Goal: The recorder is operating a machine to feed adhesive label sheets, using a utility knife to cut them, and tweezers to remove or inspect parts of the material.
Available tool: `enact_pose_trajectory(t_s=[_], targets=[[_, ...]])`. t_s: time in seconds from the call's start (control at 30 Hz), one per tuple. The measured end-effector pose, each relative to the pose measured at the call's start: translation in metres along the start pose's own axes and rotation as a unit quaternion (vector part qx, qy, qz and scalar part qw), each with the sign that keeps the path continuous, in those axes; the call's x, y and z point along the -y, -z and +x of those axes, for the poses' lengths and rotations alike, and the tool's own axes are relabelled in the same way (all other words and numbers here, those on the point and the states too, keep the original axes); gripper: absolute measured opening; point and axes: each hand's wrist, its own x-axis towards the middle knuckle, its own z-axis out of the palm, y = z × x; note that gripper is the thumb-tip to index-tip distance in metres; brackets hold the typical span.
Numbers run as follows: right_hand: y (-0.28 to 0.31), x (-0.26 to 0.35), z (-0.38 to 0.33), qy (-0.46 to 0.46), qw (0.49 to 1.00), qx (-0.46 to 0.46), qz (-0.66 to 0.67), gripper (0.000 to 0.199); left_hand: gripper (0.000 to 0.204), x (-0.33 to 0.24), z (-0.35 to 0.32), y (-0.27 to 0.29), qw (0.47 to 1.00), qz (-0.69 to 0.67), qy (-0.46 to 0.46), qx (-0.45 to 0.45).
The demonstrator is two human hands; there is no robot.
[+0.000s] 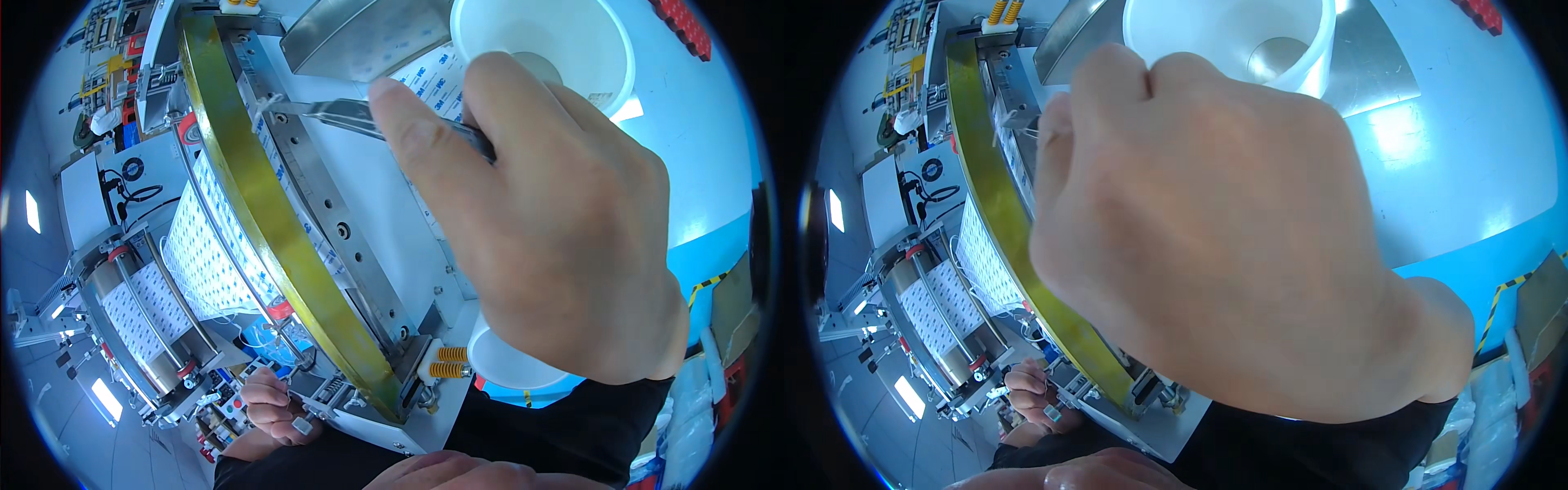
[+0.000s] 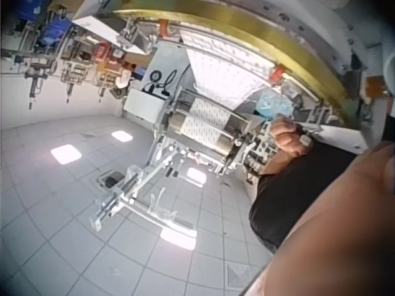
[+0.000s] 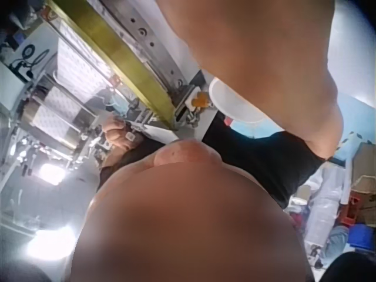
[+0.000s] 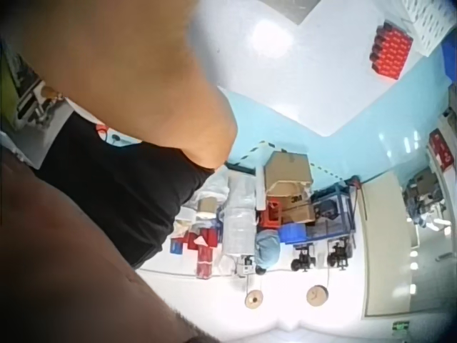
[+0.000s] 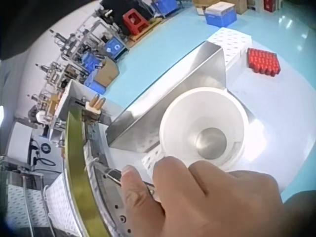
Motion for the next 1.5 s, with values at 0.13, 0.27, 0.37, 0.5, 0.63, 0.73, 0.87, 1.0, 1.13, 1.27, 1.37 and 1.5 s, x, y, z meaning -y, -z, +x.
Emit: enact_pose_trajectory(t_s=[0.13, 0.27, 0.37, 0.5, 0.63, 0.73, 0.87, 1.0, 1.13, 1.27, 1.37, 1.5], targets=[[0.003, -0.008, -0.011, 0.004, 1.000, 0.026, 0.017, 0.039, 0.038, 0.004, 0.000, -0.003, 1.000, -0.009, -0.004, -0.003], [0.004, -0.019, -0.023, 0.016, 0.998, 0.042, 0.049, 0.040, 0.038, 0.002, 0.000, -0.002, 1.000, -0.006, -0.008, -0.013], [0.011, -0.027, -0.028, 0.025, 0.994, 0.077, 0.076, 0.040, 0.038, 0.000, -0.004, 0.002, 1.000, -0.004, -0.005, -0.017], [0.022, -0.034, -0.038, 0.027, 0.987, 0.126, 0.099, 0.040, 0.038, 0.005, -0.001, 0.002, 1.000, -0.025, 0.001, 0.011], [0.021, -0.039, -0.035, 0.058, 0.976, 0.155, 0.144, 0.040, 0.037, -0.005, 0.002, 0.003, 1.000, 0.008, -0.001, 0.001], [0.027, -0.037, -0.042, 0.054, 0.968, 0.193, 0.150, 0.040, 0.033, 0.004, 0.001, 0.000, 0.999, -0.035, 0.007, 0.006], [0.026, -0.035, -0.041, 0.077, 0.958, 0.217, 0.170, 0.040, 0.030, 0.004, 0.000, 0.003, 0.999, -0.027, -0.008, 0.022], [0.026, -0.027, -0.044, 0.004, 0.968, 0.200, 0.155, 0.045, 0.028, 0.006, 0.000, 0.000, 0.999, -0.036, -0.002, 0.011], [0.006, -0.032, -0.040, 0.070, 0.962, 0.167, 0.205, 0.046, 0.030, -0.006, -0.005, 0.001, 1.000, 0.007, -0.010, -0.015], [0.028, -0.043, -0.057, 0.049, 0.964, 0.175, 0.195, 0.047, 0.031, 0.001, 0.002, -0.007, 1.000, -0.028, 0.009, 0.001], [0.044, -0.059, -0.059, 0.067, 0.929, 0.263, 0.251, 0.043, 0.031, -0.004, 0.003, -0.007, 1.000, -0.008, 0.005, -0.008], [0.048, -0.053, -0.060, -0.010, 0.950, 0.171, 0.261, 0.040, 0.029, 0.002, -0.002, -0.009, 0.998, -0.020, -0.009, -0.058]])
